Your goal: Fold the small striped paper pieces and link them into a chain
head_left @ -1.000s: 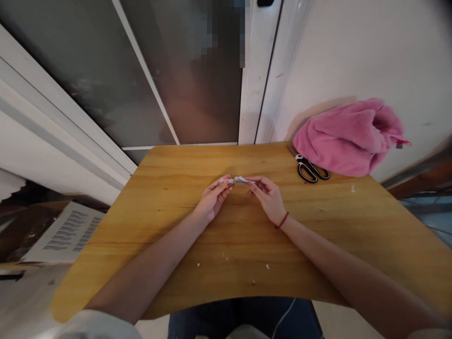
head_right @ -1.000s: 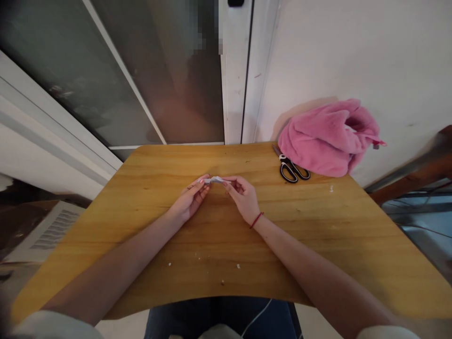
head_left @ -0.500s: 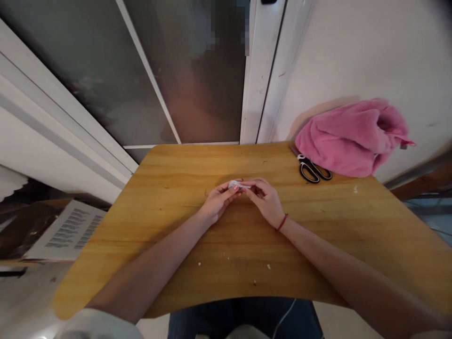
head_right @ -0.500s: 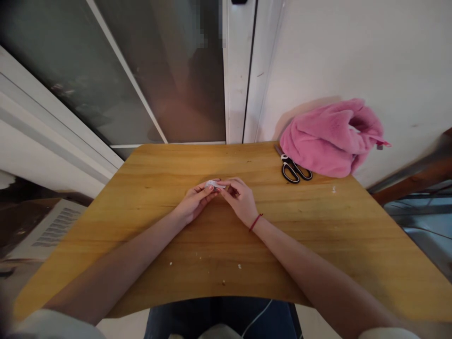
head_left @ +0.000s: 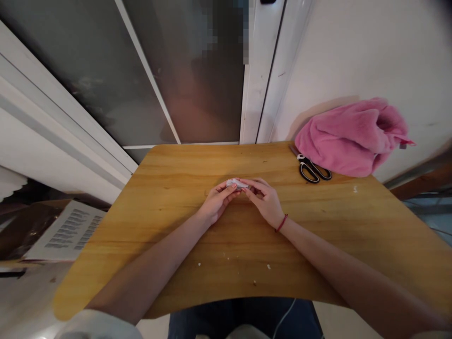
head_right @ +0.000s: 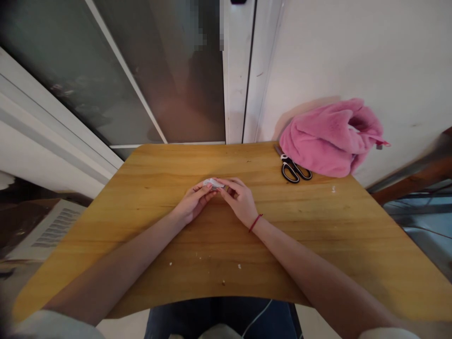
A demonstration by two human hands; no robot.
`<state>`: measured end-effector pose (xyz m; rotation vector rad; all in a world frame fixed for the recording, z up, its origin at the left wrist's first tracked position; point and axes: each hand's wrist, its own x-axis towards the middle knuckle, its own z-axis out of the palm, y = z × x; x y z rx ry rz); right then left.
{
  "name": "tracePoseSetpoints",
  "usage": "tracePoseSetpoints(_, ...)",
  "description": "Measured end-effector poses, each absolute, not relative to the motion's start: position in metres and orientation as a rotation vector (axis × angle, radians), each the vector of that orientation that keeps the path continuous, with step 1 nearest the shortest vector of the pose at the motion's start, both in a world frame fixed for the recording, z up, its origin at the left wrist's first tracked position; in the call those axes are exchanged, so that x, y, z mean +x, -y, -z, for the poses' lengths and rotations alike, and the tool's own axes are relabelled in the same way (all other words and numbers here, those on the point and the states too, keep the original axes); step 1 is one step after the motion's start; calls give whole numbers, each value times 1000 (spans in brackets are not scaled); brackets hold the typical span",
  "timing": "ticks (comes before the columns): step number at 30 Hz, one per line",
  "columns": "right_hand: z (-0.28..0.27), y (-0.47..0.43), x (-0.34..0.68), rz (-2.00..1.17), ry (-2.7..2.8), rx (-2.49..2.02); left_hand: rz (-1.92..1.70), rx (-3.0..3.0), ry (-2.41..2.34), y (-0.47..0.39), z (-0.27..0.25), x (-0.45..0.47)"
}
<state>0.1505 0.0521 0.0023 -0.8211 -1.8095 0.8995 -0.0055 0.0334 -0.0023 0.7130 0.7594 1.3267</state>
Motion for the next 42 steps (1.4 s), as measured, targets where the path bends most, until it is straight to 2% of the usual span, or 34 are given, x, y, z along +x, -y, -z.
tracePoseSetpoints(10, 0, -53, 151, -836, 1919, -813, -1306, 724, -761, -33, 3, -7)
tracePoseSetpoints(26, 2, -54, 154, -884, 1677, -924, -1476, 457, -830, -39, -1, -11)
tracePoseSetpoints(42, -3, -54, 152, -969, 1563, -934, -1337, 729, -820, -32, 1, -6)
